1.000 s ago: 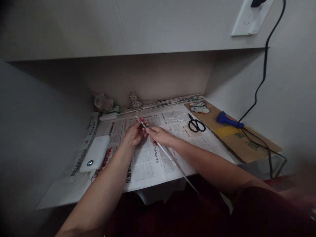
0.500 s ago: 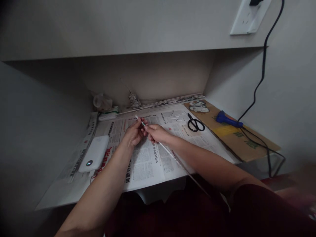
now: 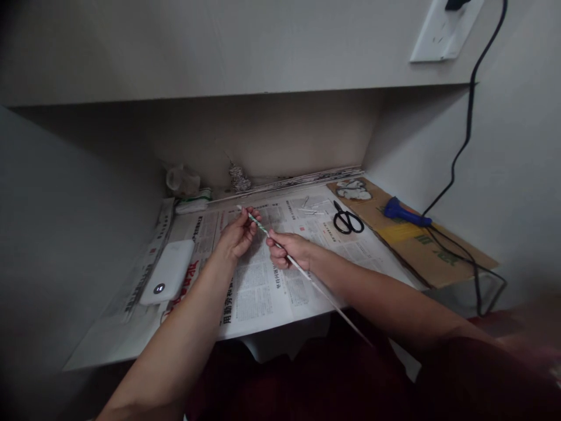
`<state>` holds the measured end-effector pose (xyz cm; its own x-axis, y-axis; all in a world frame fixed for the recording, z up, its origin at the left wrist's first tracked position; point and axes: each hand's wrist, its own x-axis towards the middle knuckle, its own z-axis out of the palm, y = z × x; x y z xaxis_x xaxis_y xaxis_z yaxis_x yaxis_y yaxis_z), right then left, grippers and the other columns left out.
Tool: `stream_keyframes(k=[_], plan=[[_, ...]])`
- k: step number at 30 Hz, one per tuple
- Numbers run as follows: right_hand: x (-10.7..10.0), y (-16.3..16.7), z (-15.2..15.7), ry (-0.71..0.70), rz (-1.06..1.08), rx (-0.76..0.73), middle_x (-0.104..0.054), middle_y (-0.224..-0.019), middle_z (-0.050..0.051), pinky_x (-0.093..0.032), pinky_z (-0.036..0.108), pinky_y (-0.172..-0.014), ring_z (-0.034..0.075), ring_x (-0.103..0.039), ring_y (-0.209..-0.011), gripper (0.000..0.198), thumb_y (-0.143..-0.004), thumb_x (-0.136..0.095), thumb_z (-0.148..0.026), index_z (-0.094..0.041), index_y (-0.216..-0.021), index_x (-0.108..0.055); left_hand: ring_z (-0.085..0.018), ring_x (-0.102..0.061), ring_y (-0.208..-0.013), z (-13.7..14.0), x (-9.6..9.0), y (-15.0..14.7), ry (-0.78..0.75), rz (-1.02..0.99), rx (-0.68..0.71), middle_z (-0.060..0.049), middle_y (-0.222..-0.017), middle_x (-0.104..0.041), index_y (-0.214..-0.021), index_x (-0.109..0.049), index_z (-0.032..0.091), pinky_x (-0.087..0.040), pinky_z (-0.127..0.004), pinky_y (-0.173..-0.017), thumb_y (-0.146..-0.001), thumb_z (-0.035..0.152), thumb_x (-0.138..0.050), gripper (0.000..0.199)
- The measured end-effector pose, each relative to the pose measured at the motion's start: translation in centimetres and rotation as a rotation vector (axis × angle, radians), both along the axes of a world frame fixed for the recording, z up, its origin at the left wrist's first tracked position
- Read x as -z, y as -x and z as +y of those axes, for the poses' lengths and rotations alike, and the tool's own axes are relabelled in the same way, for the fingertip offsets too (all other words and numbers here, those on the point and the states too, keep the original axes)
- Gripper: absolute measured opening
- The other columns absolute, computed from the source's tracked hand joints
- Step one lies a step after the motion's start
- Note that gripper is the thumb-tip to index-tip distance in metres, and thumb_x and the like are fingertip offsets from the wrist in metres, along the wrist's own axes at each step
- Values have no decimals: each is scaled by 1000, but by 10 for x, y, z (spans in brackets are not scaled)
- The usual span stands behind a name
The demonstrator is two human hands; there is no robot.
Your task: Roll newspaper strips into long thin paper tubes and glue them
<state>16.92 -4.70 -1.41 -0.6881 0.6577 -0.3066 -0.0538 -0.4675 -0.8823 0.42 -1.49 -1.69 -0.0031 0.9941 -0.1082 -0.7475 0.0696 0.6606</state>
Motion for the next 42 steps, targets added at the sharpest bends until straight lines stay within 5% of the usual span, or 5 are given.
stream_keyframes(k=[8, 14, 27, 35, 42], plan=[[0, -4, -6, -461, -293, 188, -42, -48, -6, -26, 19, -38, 7, -37, -39, 35, -83, -53, -52, -18, -76, -52, -10, -65, -61, 2, 0, 3, 6, 1, -59, -6, -73, -66, -80, -61, 11, -51, -14, -49, -89, 21, -50, 18], [-4, -9, -4, -9, -60, 11, -30, -46, -9, -27, 20, -37, 9, -33, -36, 38, -91, -34, -54, -19, -86, -49, -10, -65, -61, 2, 0, 4, 26, -41, -45, -4, -69, -64, -81, -61, 11, -51, -14, -49, -86, 23, -55, 14], [-3, -38, -31, 20, -139, -3, -30, -46, -7, -24, 23, -36, 8, -31, -35, 44, -88, -35, -61, -19, -84, -48, -9, -62, -56, 4, -1, 7, 21, -64, -86, -1, -62, -59, -81, -60, 13, -48, -12, -45, -87, 26, -54, 16], [-5, -62, -59, -763, -650, 157, -54, -68, 6, -33, 27, -50, 14, -46, -57, 28, -82, -57, -47, -20, -79, -57, -8, -60, -55, 5, -1, 10, 45, -52, -156, 0, -61, -57, -79, -59, 13, -46, -12, -44, -91, 24, -46, 21], [-14, -79, -63, -185, -338, 28, -34, -45, -4, -32, 28, -42, 12, -37, -38, 50, -91, -26, -57, -17, -91, -57, -8, -60, -55, 5, 0, 9, 51, -51, -134, 1, -61, -56, -78, -60, 14, -44, -12, -43, -89, 27, -49, 20]])
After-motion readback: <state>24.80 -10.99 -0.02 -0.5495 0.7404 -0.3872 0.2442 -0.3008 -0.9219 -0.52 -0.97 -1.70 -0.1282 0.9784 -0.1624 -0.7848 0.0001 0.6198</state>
